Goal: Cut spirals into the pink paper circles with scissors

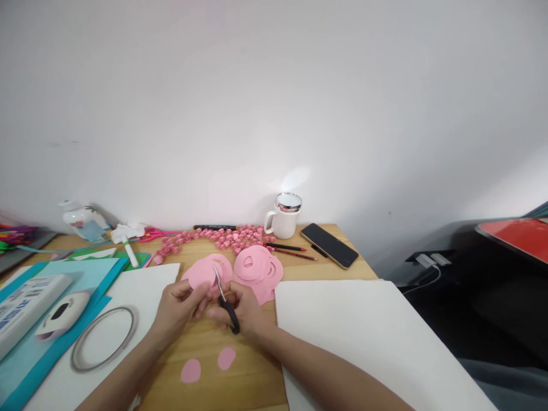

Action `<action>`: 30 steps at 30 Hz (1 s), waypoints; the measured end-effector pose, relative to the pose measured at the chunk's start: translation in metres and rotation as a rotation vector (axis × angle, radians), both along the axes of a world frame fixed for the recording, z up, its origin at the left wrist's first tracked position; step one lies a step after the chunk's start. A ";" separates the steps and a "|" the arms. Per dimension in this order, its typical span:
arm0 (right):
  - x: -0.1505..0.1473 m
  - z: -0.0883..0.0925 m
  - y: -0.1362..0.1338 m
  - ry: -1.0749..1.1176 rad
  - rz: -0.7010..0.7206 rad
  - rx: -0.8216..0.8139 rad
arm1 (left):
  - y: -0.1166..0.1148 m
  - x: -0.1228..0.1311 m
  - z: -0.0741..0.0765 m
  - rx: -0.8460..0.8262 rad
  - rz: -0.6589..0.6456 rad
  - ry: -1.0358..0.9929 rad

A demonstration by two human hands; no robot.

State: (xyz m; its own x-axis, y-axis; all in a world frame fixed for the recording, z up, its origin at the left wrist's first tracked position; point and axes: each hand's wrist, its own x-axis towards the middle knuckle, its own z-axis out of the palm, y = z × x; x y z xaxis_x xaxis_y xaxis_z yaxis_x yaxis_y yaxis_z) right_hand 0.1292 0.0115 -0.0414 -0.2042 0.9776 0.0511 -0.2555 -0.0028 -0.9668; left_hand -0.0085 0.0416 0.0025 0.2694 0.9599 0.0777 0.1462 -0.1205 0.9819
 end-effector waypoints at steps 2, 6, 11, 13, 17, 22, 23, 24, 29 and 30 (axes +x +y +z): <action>0.000 0.000 0.000 -0.002 -0.001 -0.009 | 0.001 -0.001 -0.002 0.008 0.006 -0.011; 0.001 -0.002 0.000 -0.016 -0.016 -0.038 | 0.002 -0.003 -0.006 0.022 0.024 -0.020; 0.001 -0.005 0.000 -0.022 -0.015 -0.031 | 0.003 -0.004 -0.008 0.055 0.087 -0.041; 0.001 -0.006 0.000 -0.028 -0.013 -0.029 | 0.002 -0.004 -0.008 0.051 0.096 -0.033; 0.000 -0.005 0.000 -0.027 -0.016 -0.040 | -0.003 -0.001 -0.006 0.056 0.078 0.035; 0.000 -0.004 0.001 -0.009 -0.017 -0.053 | -0.007 0.001 -0.005 0.131 0.057 0.089; -0.001 -0.003 0.001 -0.014 -0.014 -0.055 | -0.007 0.001 -0.005 0.138 0.044 0.098; -0.001 -0.003 0.001 -0.022 -0.013 -0.056 | -0.007 0.001 -0.005 0.143 0.040 0.105; 0.000 -0.001 -0.001 -0.030 0.028 -0.062 | -0.008 0.003 -0.005 0.106 0.101 0.090; 0.000 -0.001 -0.001 -0.025 0.043 -0.067 | -0.008 0.003 -0.004 0.089 0.111 0.075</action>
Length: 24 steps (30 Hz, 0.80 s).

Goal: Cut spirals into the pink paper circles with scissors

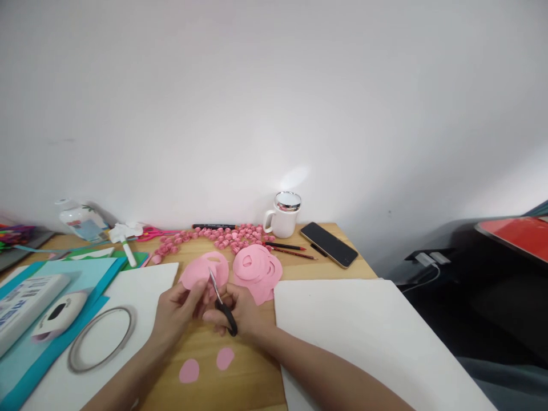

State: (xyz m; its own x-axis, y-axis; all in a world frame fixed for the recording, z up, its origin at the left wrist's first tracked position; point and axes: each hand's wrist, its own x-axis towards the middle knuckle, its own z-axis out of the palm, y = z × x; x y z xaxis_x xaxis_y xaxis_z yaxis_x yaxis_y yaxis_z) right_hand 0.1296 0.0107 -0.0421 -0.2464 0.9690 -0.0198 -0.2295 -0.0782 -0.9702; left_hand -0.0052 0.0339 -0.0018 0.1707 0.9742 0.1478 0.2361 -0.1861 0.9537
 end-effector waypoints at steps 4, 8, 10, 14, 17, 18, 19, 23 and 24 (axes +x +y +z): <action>0.000 0.001 0.000 0.019 0.040 0.000 | 0.000 0.000 0.003 -0.031 -0.005 -0.008; -0.001 0.003 0.001 0.077 0.021 0.061 | 0.001 0.000 0.007 -0.006 -0.072 0.044; -0.001 0.004 0.002 0.096 0.002 0.069 | 0.002 0.000 0.008 -0.001 -0.097 0.056; 0.000 0.003 0.002 0.119 0.011 0.070 | 0.003 0.000 0.008 0.000 -0.087 0.056; 0.000 0.002 0.002 0.107 0.000 0.064 | 0.002 0.000 0.008 0.003 -0.073 0.052; 0.000 0.002 0.002 0.102 -0.004 0.063 | 0.002 0.000 0.008 0.004 -0.068 0.054; 0.000 0.002 0.002 0.099 -0.004 0.065 | 0.002 0.000 0.008 0.003 -0.064 0.056; 0.000 0.002 0.002 0.099 -0.004 0.079 | 0.002 -0.001 0.007 0.003 -0.060 0.063; 0.001 0.002 0.002 0.098 -0.006 0.082 | 0.003 -0.002 0.007 0.007 -0.060 0.060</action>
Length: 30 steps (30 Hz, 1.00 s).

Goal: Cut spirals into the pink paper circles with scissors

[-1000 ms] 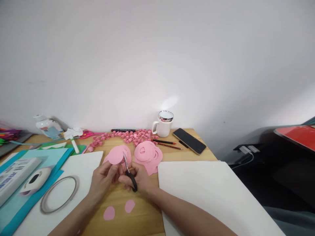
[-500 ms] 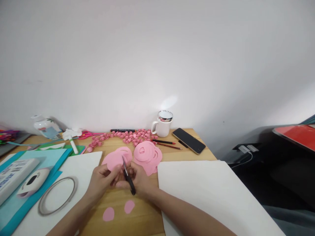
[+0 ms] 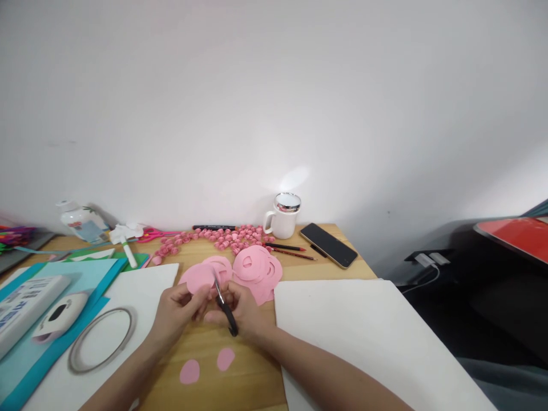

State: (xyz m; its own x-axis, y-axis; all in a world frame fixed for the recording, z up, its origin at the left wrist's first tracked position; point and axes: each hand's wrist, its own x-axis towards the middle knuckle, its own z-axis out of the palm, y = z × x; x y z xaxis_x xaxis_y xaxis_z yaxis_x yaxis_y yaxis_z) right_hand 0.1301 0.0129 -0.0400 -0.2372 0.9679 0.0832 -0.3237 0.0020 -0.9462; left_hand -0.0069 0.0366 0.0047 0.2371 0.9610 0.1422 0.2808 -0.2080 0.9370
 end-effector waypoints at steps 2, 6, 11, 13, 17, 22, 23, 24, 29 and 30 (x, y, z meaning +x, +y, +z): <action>0.000 0.000 0.000 -0.015 -0.011 -0.006 | 0.001 -0.001 -0.001 0.007 -0.004 -0.002; -0.001 0.001 -0.001 -0.054 -0.029 -0.032 | 0.003 -0.002 -0.004 0.018 -0.003 0.002; 0.000 0.000 -0.002 -0.078 -0.026 -0.041 | 0.003 -0.004 -0.006 0.017 -0.007 -0.028; 0.000 -0.002 -0.002 -0.077 -0.026 -0.046 | 0.003 -0.004 -0.006 0.017 -0.003 -0.043; 0.001 -0.006 -0.002 -0.086 -0.030 -0.065 | 0.003 -0.005 -0.008 0.024 0.017 -0.061; 0.001 -0.008 -0.002 -0.088 -0.030 -0.075 | 0.004 -0.005 -0.010 0.045 0.071 -0.077; 0.000 -0.007 -0.002 -0.083 -0.029 -0.071 | 0.003 -0.004 -0.009 0.039 0.080 -0.079; 0.000 -0.007 -0.002 -0.074 -0.026 -0.066 | 0.002 -0.003 -0.009 0.030 0.082 -0.076; -0.002 -0.007 -0.003 -0.037 0.008 -0.068 | -0.002 0.000 -0.006 0.027 0.087 -0.035; -0.002 -0.007 -0.003 -0.039 0.016 -0.068 | -0.003 0.000 -0.006 0.026 0.093 -0.030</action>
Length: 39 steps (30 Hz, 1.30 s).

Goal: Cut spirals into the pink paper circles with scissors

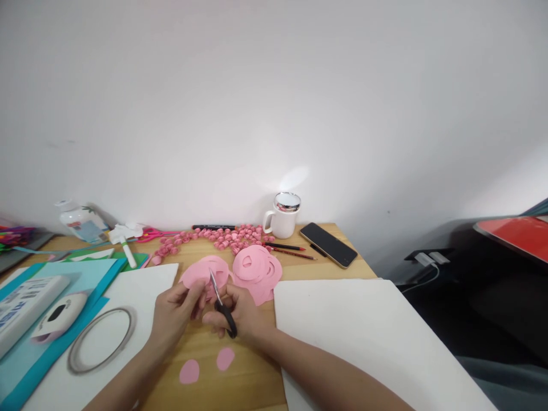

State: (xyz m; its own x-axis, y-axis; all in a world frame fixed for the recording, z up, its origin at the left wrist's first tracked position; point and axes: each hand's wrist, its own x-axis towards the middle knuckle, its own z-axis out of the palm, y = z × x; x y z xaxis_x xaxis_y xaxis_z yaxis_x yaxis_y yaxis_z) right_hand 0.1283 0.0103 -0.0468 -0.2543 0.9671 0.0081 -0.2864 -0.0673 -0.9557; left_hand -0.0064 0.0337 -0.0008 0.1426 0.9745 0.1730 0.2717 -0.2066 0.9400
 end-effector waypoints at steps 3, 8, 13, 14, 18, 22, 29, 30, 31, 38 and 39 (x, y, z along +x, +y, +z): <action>0.000 0.001 0.001 0.013 0.012 0.033 | -0.001 0.001 0.001 -0.006 -0.010 0.018; 0.001 0.006 0.002 0.092 -0.009 0.130 | 0.000 0.002 0.004 -0.047 -0.078 0.036; 0.001 0.005 0.003 0.075 -0.007 0.139 | 0.002 0.001 0.003 -0.103 -0.110 0.021; 0.001 0.004 0.003 0.070 -0.001 0.135 | 0.003 0.001 0.003 -0.106 -0.105 0.017; 0.002 0.003 0.003 0.034 -0.017 0.118 | 0.003 0.001 0.005 -0.079 -0.086 0.017; 0.003 0.005 0.003 0.000 -0.046 0.105 | 0.003 0.000 0.006 -0.057 -0.074 -0.001; 0.002 0.001 0.002 -0.058 -0.058 0.064 | 0.005 -0.002 0.002 -0.034 -0.053 -0.017; 0.002 0.000 0.002 -0.057 -0.057 0.059 | 0.005 -0.002 0.003 -0.028 -0.053 -0.016; 0.002 0.000 0.002 -0.055 -0.056 0.053 | 0.005 -0.002 0.003 -0.021 -0.050 -0.015; 0.003 -0.001 0.002 -0.067 -0.048 0.021 | 0.006 -0.004 0.004 0.008 -0.015 -0.029; 0.003 0.000 0.002 -0.070 -0.050 0.020 | 0.007 -0.005 0.003 0.010 -0.011 -0.037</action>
